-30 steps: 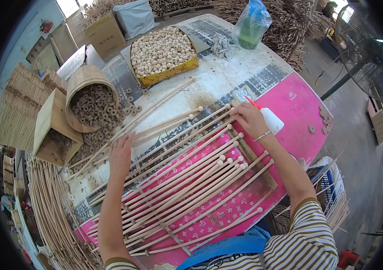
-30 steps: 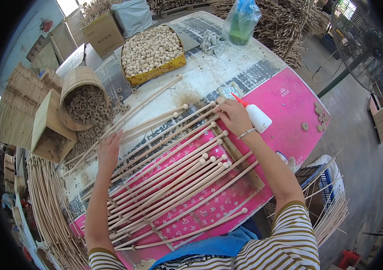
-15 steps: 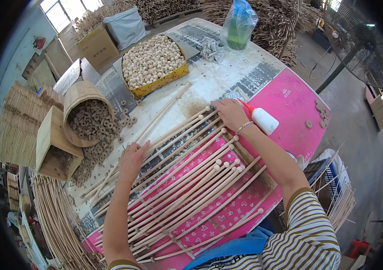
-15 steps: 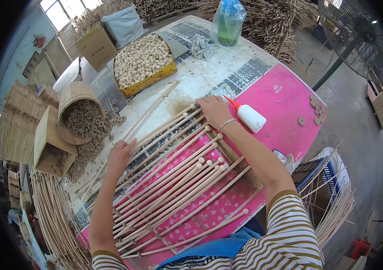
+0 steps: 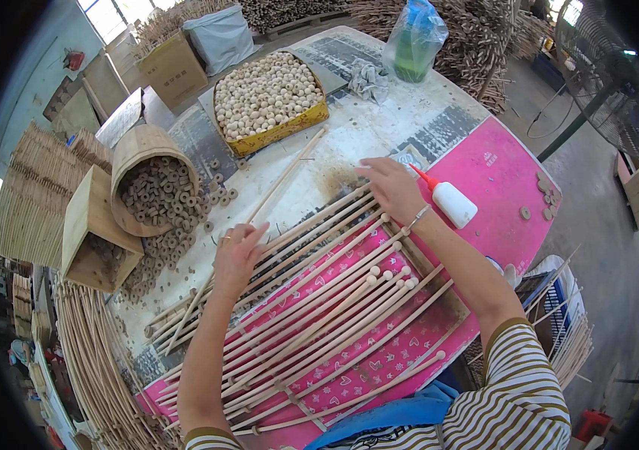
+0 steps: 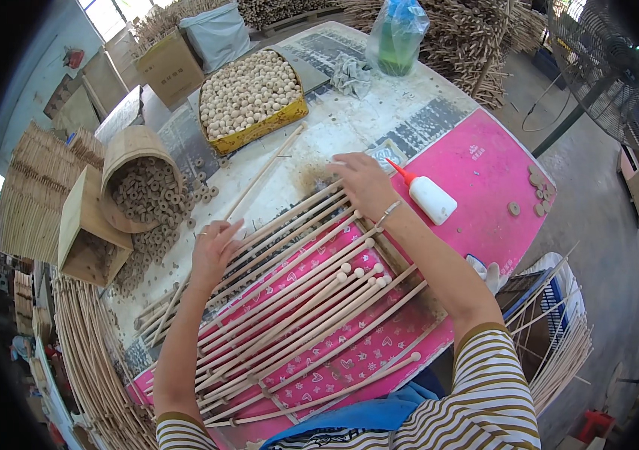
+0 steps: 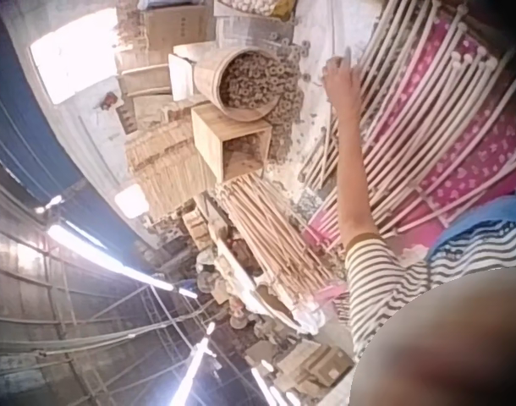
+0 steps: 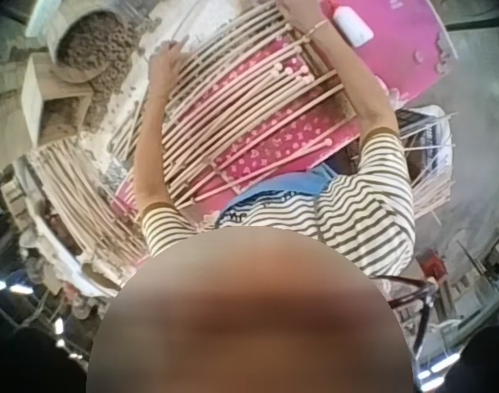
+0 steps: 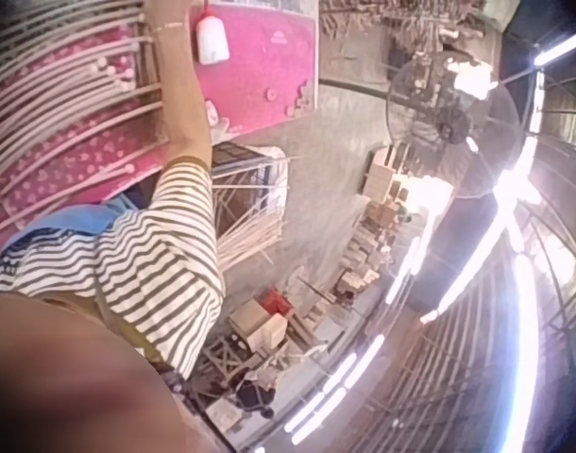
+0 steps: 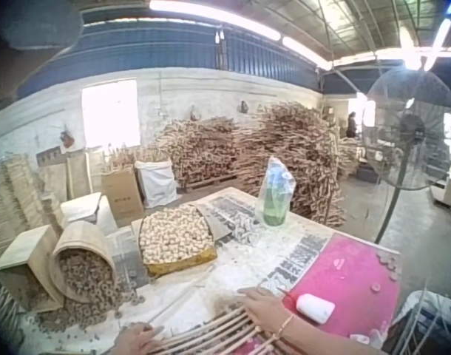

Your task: Assemble a wooden structure by sliding small wooden rings onto curved wooden sticks.

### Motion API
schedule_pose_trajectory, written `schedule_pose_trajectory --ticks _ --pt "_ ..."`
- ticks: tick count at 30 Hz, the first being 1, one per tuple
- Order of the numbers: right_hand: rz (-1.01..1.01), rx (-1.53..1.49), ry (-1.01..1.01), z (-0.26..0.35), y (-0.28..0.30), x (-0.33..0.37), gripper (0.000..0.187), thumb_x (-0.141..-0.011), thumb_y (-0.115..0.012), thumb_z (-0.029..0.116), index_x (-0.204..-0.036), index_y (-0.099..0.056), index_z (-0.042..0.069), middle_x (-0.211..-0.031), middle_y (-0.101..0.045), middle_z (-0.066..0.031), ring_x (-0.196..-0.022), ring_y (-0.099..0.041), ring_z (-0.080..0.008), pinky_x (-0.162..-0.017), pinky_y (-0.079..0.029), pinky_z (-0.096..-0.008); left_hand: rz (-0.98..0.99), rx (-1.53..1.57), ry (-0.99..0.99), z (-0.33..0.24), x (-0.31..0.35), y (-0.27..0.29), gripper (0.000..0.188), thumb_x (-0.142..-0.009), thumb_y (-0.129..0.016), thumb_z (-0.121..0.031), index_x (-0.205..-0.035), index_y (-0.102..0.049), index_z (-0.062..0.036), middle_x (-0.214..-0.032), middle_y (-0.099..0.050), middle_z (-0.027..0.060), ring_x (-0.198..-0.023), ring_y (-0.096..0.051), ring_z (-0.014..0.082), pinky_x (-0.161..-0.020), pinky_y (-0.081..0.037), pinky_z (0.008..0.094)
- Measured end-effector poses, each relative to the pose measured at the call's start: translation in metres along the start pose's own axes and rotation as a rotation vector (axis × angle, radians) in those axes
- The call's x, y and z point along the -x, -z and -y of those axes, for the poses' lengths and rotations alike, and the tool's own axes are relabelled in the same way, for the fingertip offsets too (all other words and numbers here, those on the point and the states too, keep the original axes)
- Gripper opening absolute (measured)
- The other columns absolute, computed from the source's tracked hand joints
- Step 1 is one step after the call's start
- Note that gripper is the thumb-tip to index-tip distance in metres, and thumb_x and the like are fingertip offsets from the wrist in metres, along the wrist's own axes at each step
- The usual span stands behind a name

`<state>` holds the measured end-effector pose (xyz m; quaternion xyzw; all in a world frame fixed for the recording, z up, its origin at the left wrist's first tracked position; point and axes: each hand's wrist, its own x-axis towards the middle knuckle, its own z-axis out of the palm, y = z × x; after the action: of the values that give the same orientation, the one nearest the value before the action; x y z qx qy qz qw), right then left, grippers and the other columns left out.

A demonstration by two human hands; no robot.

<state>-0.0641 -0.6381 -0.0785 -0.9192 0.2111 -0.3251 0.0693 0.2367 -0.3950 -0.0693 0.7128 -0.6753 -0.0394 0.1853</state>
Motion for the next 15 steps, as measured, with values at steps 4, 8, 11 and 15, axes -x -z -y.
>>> schedule_pose_trajectory --ticks 4,8,11,15 --pt "0.199 -0.047 0.012 0.007 -0.044 0.004 0.03 -0.089 -0.065 0.008 -0.117 -0.069 0.019 -0.119 -0.068 -0.0021 -0.118 -0.058 -0.0264 -0.106 -0.044 -0.041 -0.184 -0.125 0.111 0.023 -0.003 -0.013 0.051 -0.089 -0.066 -0.009 -0.139 -0.062 -0.0178 -0.115 -0.06 0.0078 -0.109 -0.058 0.0288 -0.092 -0.046 0.0425" --pt "0.155 -0.134 -0.017 0.002 -0.043 0.006 0.018 -0.088 -0.068 0.011 -0.104 -0.073 0.018 -0.107 -0.067 -0.0013 -0.107 -0.059 -0.0242 -0.099 -0.046 -0.0406 -0.114 -0.109 0.216 0.045 0.004 -0.011 0.045 -0.089 -0.06 -0.002 -0.133 -0.065 -0.0143 -0.103 -0.063 0.0122 -0.099 -0.063 0.0338 -0.083 -0.05 0.0448" --pt "0.232 -0.128 0.025 -0.008 -0.043 0.001 0.014 -0.088 -0.067 0.011 -0.1 -0.071 0.018 -0.103 -0.066 -0.001 -0.106 -0.059 -0.024 -0.095 -0.046 -0.0402 -0.219 0.092 0.163 0.059 0.002 0.012 0.035 -0.093 -0.054 0.002 -0.123 -0.069 -0.0092 -0.095 -0.064 0.0155 -0.093 -0.064 0.0338 -0.082 -0.05 0.0421" --pt "0.325 -0.052 0.048 -0.016 -0.039 -0.01 0.016 -0.088 -0.066 0.012 -0.102 -0.07 0.019 -0.101 -0.066 -0.0004 -0.106 -0.059 -0.0227 -0.096 -0.046 -0.0398 -0.177 0.25 0.185 0.081 0.015 0.03 0.026 -0.097 -0.055 -0.002 -0.119 -0.069 -0.0058 -0.097 -0.067 0.0163 -0.087 -0.066 0.0304 -0.082 -0.051 0.0378"
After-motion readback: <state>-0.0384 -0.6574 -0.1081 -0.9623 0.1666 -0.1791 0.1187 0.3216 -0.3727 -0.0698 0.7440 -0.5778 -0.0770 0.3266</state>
